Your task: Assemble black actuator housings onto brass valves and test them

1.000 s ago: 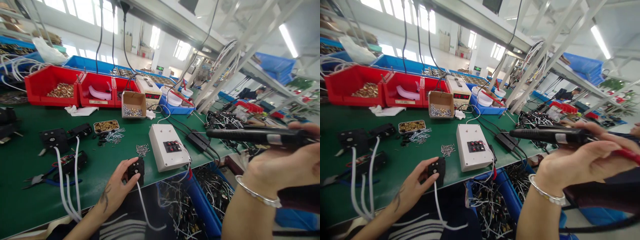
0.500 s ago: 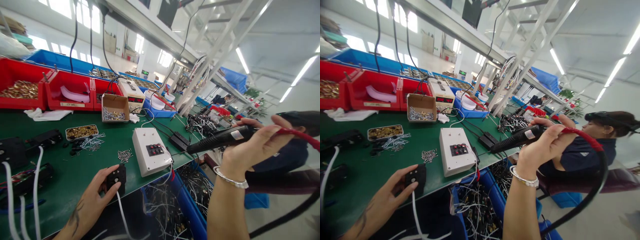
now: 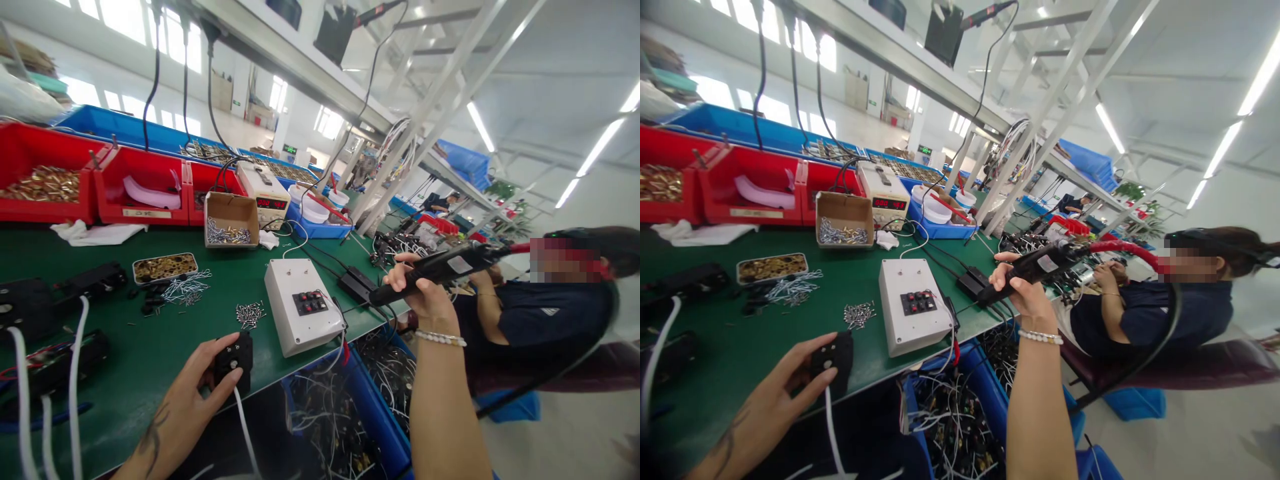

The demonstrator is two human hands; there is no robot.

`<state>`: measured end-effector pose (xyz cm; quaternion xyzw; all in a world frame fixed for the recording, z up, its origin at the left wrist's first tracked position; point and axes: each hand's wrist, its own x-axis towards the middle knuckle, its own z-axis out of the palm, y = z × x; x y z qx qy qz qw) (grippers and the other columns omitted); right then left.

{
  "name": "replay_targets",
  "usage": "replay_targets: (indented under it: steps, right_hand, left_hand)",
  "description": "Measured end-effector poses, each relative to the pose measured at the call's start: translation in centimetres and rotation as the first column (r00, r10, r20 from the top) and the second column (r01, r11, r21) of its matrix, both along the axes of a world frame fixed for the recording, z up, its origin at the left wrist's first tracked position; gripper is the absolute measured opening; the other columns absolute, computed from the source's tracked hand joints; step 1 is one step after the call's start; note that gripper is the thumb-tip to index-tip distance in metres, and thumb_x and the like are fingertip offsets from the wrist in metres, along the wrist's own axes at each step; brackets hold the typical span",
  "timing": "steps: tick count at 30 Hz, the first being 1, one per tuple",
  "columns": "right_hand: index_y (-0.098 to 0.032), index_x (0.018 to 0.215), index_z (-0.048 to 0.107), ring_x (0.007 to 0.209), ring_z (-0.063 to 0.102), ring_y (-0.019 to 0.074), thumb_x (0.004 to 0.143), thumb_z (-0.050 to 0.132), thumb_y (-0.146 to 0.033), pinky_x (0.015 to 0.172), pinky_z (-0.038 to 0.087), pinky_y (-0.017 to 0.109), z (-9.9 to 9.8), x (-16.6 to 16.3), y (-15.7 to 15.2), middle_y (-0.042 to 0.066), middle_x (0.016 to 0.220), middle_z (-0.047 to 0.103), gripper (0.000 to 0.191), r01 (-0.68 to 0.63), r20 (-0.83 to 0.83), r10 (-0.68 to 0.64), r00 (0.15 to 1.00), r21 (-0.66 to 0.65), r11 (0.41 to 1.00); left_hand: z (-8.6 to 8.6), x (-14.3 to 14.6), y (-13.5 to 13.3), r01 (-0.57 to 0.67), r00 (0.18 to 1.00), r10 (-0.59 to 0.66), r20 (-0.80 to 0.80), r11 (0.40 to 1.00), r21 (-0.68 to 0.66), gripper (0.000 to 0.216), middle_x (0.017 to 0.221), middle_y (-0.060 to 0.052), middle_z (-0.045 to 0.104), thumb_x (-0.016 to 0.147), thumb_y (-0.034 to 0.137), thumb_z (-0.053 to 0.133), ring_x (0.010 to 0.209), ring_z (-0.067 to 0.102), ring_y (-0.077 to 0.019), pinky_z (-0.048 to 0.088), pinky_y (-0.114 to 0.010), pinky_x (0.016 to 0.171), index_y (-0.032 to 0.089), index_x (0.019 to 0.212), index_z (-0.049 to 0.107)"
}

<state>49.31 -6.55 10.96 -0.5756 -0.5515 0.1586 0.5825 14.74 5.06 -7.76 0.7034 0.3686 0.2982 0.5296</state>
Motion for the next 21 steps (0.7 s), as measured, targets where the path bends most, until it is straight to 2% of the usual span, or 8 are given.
replay_targets:
  steps: [5,11,15,19,21]
  right_hand:
    - [-0.022,0.1,0.062,0.058,0.05,0.0175,0.082,0.078,-0.047,0.066,0.047,0.031,-2.3,-3.7,-1.9,-0.003,0.062,0.052,0.035,0.157,0.016,-0.162,0.987,0.164,0.974]
    - [-0.022,0.109,0.06,0.072,0.052,0.0181,0.093,0.068,-0.031,0.075,0.045,0.032,-7.0,-9.6,-4.1,-0.001,0.077,0.055,0.021,0.329,0.079,-0.379,0.922,0.355,0.875]
    - [-0.023,0.112,0.06,0.076,0.054,0.0193,0.093,0.065,-0.022,0.076,0.045,0.033,-8.9,-13.1,-4.3,0.0,0.086,0.056,0.02,0.404,0.161,-0.485,0.859,0.368,0.837]
    - [-0.027,0.107,0.063,0.072,0.056,0.0221,0.086,0.07,-0.022,0.07,0.047,0.036,-9.1,-14.6,-3.6,0.0,0.083,0.059,0.023,0.39,0.252,-0.474,0.844,0.319,0.864]
    - [-0.03,0.107,0.062,0.067,0.055,0.0224,0.084,0.071,-0.025,0.067,0.048,0.037,-9.0,-14.6,-3.2,-0.001,0.079,0.058,0.025,0.372,0.275,-0.461,0.844,0.32,0.871]
  left_hand:
    - [0.5,0.1,0.2,0.002,1.0,-0.002,-0.009,1.0,0.004,0.052,0.112,-0.003,0.066,0.081,0.059,0.059,0.089,0.068,-0.0223,0.057,-0.033,0.07,0.029,0.124,0.063]
    - [0.4,0.1,-0.1,0.002,1.0,-0.002,-0.018,1.0,0.011,0.053,0.112,-0.002,0.067,0.082,0.061,0.059,0.09,0.068,-0.0227,0.057,-0.033,0.072,0.031,0.125,0.062]
    - [-0.4,0.0,0.2,-0.014,0.999,0.014,-0.029,1.0,0.015,0.057,0.113,-0.003,0.067,0.08,0.064,0.059,0.088,0.069,-0.0239,0.058,-0.035,0.073,0.032,0.127,0.061]
    - [-1.7,0.0,0.6,0.022,0.999,-0.02,-0.035,0.998,0.053,0.06,0.118,-0.003,0.067,0.077,0.066,0.062,0.093,0.069,-0.025,0.059,-0.033,0.071,0.033,0.126,0.062]
    - [-2.2,0.2,0.5,-0.026,0.999,0.028,-0.021,0.995,0.092,0.059,0.116,-0.002,0.069,0.077,0.067,0.061,0.092,0.07,-0.0244,0.06,-0.032,0.07,0.033,0.125,0.063]
